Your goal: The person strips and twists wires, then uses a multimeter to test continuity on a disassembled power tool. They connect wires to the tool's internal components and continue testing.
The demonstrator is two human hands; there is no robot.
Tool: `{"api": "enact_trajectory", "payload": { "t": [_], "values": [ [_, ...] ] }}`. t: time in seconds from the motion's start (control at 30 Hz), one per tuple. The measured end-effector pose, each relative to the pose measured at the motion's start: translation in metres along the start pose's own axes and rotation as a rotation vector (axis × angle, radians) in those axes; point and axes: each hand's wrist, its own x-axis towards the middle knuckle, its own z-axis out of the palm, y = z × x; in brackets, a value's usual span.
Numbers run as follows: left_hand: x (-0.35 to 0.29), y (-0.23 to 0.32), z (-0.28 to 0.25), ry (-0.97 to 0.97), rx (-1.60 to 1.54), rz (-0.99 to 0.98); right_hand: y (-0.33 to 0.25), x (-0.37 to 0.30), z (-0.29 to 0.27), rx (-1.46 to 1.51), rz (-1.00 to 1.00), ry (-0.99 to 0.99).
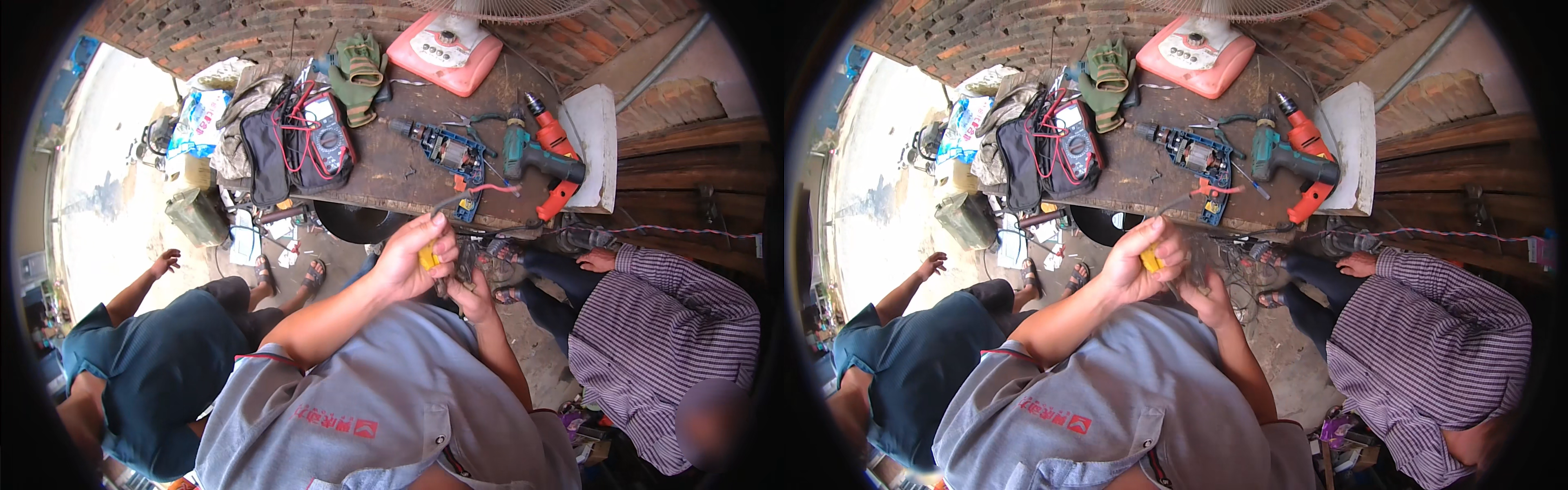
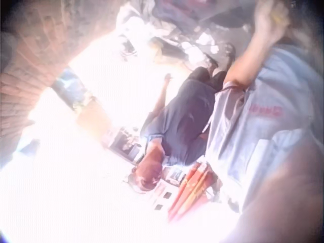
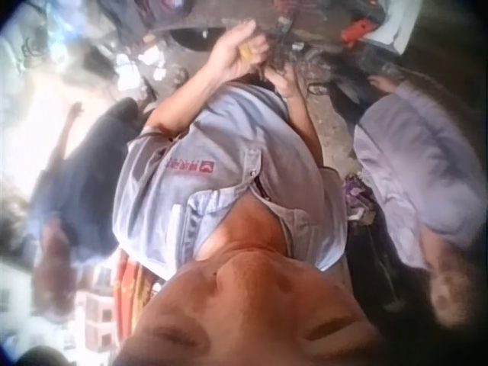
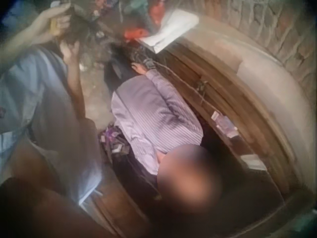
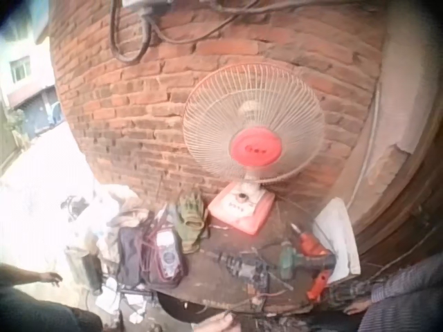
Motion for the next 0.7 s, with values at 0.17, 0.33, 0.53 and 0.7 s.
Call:
{"api": "enact_trajectory", "payload": {
  "t": [0.17, 0.33, 0.53, 0.7],
  "values": [
    [0.014, 0.002, -0.009, -0.023, -0.006, 0.087, -0.011, -0.017, 0.004, -0.054, -0.060, 0.198],
    [0.019, -0.002, -0.012, 0.203, 0.374, 0.004, -0.012, -0.024, 0.000, -0.204, -0.156, 0.553],
    [0.020, 0.015, 0.020, 0.126, 0.879, -0.429, -0.012, -0.030, -0.029, -0.398, -0.382, 0.792],
    [0.094, 0.051, 0.064, -0.152, 0.548, 0.110, -0.029, -0.053, -0.071, -0.358, -0.468, 1.076]
  ]
}}
